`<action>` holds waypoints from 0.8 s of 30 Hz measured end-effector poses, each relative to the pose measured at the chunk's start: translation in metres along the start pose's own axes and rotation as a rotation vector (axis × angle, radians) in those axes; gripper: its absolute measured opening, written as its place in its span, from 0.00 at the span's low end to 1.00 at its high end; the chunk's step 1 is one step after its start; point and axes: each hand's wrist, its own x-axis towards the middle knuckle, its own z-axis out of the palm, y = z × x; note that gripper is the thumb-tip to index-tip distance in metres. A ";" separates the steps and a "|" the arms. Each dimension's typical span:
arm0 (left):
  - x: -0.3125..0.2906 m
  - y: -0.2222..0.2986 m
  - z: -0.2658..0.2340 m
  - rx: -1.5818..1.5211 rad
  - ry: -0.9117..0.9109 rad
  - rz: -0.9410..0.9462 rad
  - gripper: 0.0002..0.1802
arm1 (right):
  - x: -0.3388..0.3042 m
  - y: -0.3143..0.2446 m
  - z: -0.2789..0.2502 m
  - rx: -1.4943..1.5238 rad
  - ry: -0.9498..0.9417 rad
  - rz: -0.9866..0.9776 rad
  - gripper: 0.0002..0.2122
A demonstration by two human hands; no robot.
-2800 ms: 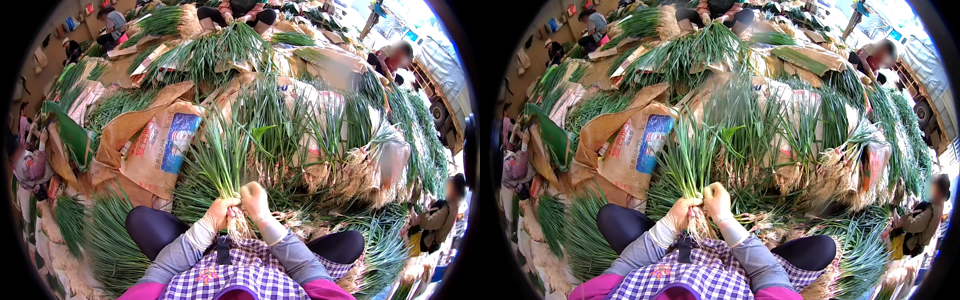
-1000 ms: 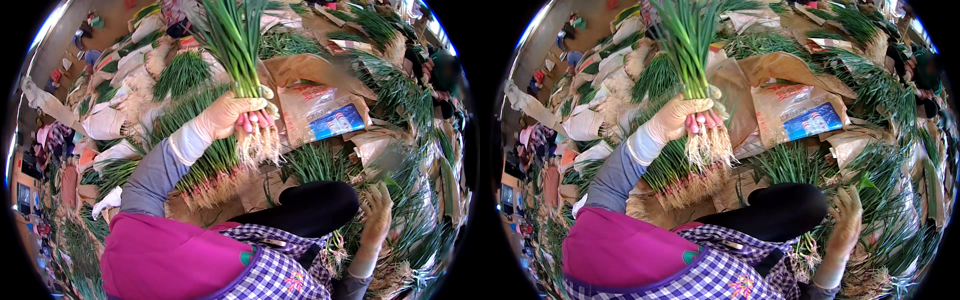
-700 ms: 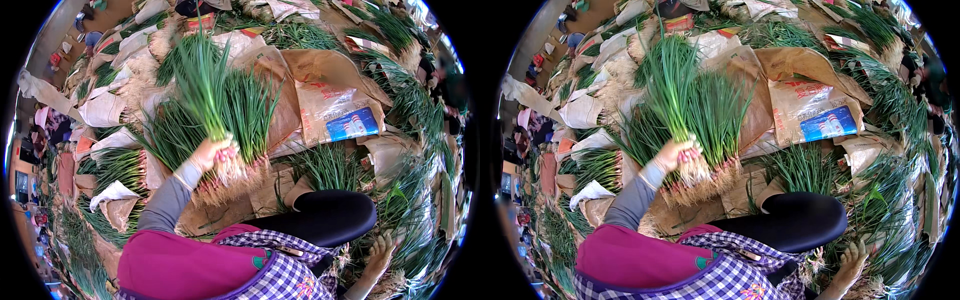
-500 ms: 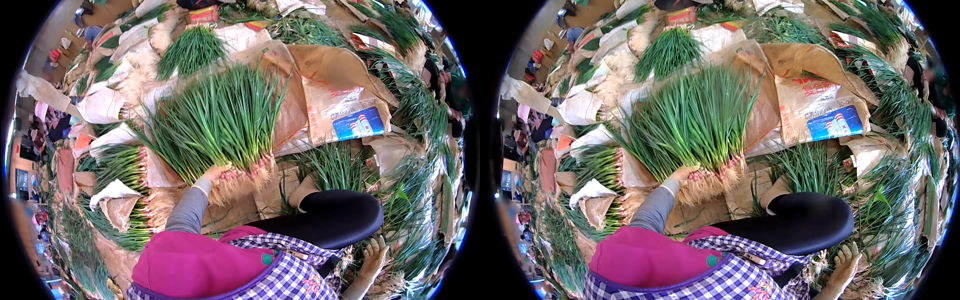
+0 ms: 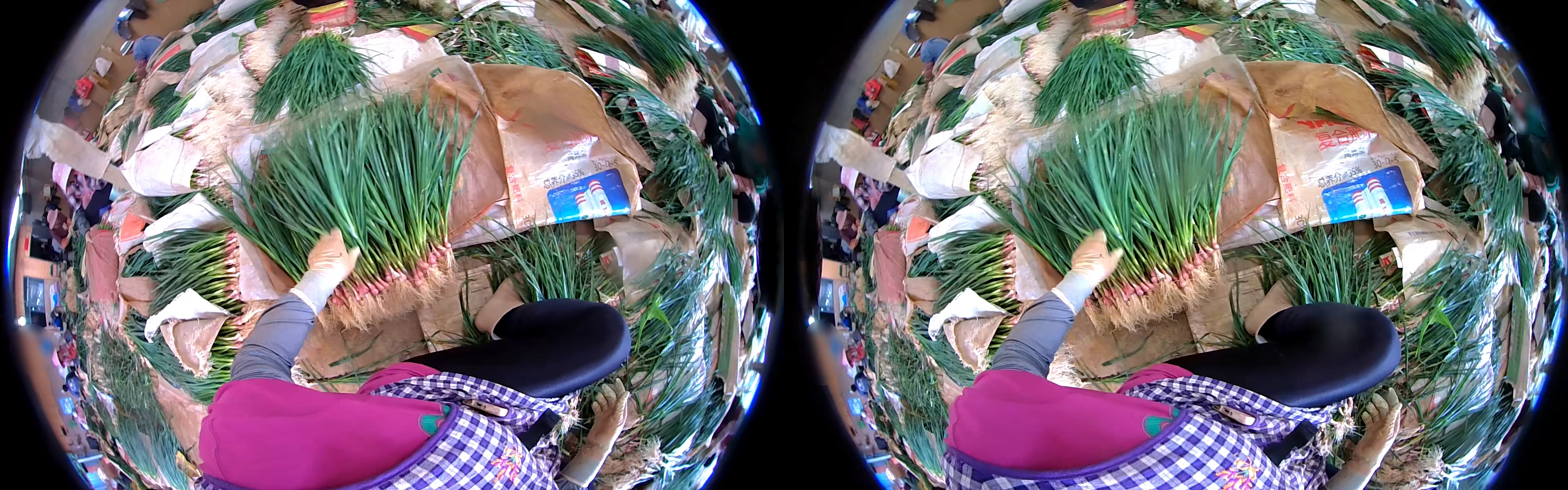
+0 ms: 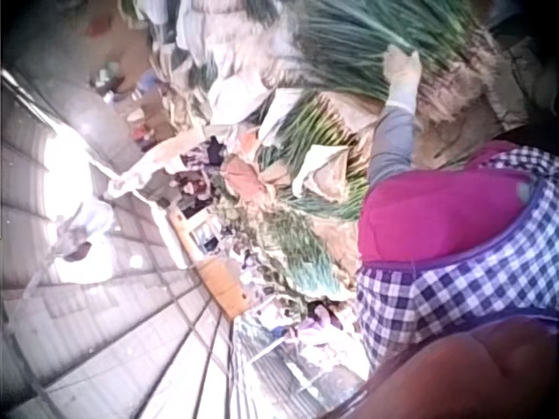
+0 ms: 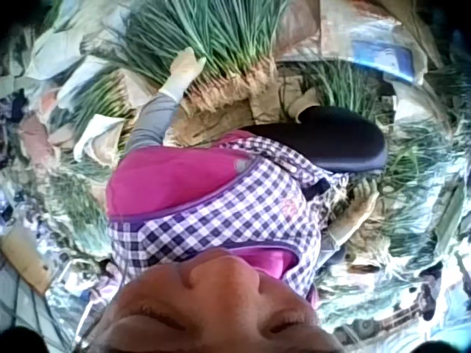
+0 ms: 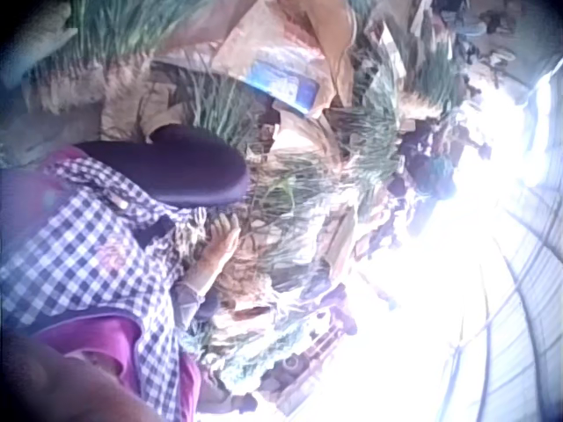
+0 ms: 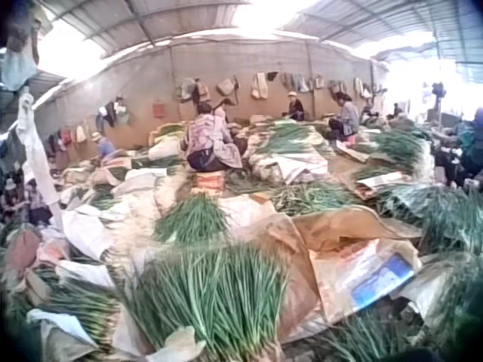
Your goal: The person gathers a bunch of leeks by hand, peels away damaged outer leaves, and places the cleaned leeks into a large pile.
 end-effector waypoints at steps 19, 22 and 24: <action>0.055 -0.040 0.049 0.181 0.179 0.299 0.37 | -0.036 -0.143 -0.153 -1.117 0.226 -0.352 0.18; 0.072 -0.066 0.055 0.186 0.136 0.321 0.37 | -0.038 -0.190 -0.158 -1.210 0.230 -0.365 0.18; 0.073 -0.067 0.042 0.196 0.093 0.319 0.37 | -0.055 -0.212 -0.154 -1.066 0.177 -0.194 0.19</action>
